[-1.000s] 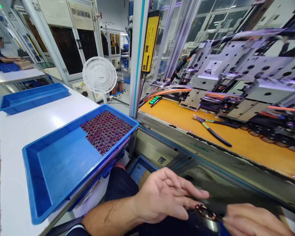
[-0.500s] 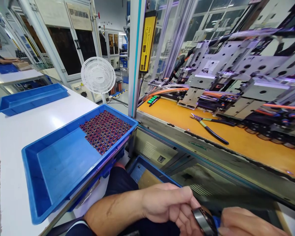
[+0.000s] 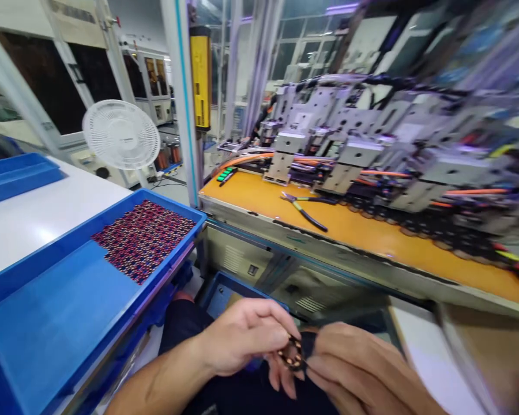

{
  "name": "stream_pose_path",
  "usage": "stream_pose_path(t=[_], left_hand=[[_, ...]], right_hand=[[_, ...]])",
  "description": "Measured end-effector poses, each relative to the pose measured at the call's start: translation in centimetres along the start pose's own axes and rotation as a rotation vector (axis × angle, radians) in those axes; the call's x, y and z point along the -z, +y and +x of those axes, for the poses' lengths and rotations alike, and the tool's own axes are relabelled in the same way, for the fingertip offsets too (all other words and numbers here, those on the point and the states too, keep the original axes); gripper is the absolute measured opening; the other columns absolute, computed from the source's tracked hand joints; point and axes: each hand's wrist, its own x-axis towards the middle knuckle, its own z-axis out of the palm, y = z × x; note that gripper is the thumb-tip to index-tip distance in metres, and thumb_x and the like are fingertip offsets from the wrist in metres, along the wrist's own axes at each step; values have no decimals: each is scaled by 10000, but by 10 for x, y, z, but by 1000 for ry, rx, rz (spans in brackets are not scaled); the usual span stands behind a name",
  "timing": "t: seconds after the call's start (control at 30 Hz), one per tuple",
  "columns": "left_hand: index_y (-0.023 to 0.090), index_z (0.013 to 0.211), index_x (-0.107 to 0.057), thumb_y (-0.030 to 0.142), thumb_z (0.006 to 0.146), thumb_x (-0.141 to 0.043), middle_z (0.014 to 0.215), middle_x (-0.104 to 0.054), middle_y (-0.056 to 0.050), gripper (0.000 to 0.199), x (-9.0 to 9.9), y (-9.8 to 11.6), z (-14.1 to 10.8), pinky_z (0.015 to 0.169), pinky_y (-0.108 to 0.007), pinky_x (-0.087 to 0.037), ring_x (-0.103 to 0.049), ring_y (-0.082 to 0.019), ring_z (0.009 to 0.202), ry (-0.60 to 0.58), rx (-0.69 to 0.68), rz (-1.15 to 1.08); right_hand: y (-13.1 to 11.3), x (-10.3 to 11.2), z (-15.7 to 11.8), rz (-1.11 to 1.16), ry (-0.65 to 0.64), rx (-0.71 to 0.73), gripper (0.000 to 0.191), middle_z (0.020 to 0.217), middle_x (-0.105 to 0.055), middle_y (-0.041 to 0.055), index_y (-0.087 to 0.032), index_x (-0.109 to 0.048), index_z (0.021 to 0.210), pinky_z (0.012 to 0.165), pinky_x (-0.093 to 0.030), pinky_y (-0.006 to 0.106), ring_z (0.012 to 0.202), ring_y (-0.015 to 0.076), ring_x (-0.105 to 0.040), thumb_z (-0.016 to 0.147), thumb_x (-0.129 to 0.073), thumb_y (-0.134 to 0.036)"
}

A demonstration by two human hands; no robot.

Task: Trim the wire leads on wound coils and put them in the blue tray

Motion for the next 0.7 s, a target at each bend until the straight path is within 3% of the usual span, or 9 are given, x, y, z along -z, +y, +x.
stream_pose_path(t=[0.1,0.33,0.57,0.7], left_hand=[[102,1014,-698,384,754,-815,677,-719,-41,401,-4,7,-1,452,-163,-511,-693,-133,508,59,34,78],[73,914,-693,478,760,-788,663,-727,-69,444,2,9,-1,468,-175,-500,-651,-113,479,-83,206,160],[152,929,-537,272,842,-744,595,-686,20,254,-1,7,-3,430,-111,-451,-607,-68,422,-4,57,208],[170,943,-494,212,875,-708,635,-718,14,228,-6,6,-4,450,-100,-468,-655,-74,467,18,-48,232]], right_hand=[[-9,4,18,66,42,5,208,733,-695,-15,-191,-633,869,624,-533,169,653,75,-648,1014,-485,-172],[-6,5,15,109,70,22,238,726,-650,-16,-171,-608,863,621,-498,177,665,71,-609,1036,-444,-177],[-4,3,6,1,111,-6,172,763,-640,15,-127,-618,900,632,-486,213,689,89,-587,1002,-479,-128],[-5,0,3,-10,126,-115,145,751,-635,10,-146,-605,897,613,-462,229,665,99,-577,963,-490,-87]])
